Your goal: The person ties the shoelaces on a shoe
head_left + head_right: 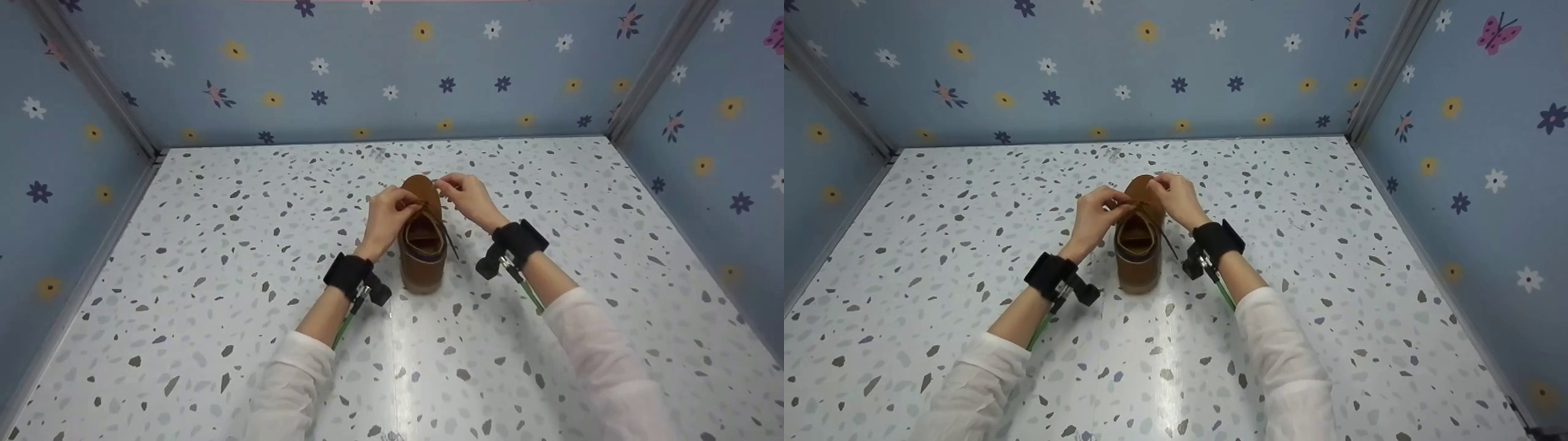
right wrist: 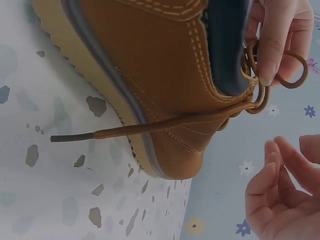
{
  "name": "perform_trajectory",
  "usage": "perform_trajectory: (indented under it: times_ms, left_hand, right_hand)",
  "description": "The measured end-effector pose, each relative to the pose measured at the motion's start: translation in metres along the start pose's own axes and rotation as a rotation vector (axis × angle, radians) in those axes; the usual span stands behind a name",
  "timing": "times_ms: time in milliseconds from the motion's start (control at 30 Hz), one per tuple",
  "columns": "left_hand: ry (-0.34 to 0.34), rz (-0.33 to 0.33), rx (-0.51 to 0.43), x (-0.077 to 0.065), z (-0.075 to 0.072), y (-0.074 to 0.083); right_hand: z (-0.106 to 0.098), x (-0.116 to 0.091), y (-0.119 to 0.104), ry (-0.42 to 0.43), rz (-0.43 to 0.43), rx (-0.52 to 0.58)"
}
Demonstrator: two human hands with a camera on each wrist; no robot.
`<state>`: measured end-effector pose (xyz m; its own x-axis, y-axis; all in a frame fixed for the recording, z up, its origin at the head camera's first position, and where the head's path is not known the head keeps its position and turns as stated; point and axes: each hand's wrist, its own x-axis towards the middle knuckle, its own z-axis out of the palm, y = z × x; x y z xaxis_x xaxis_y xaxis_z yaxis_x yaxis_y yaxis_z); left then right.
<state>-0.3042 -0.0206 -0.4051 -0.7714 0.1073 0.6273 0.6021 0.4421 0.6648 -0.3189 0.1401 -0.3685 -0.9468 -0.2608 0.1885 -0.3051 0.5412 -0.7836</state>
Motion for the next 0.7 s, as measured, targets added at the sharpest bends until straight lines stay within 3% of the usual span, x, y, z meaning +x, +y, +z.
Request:
perform_trajectory:
  times_ms: [333,700]
  left_hand:
    - [-0.012,-0.02,0.006,-0.001,-0.001,0.0]
    - [0.005,0.062,0.014,-0.002,0.0,-0.002]
  right_hand:
    - [0.008,0.009,-0.002,-0.125,-0.063,0.0]
    - [0.013,0.011,-0.005,-0.187,-0.037,-0.03]
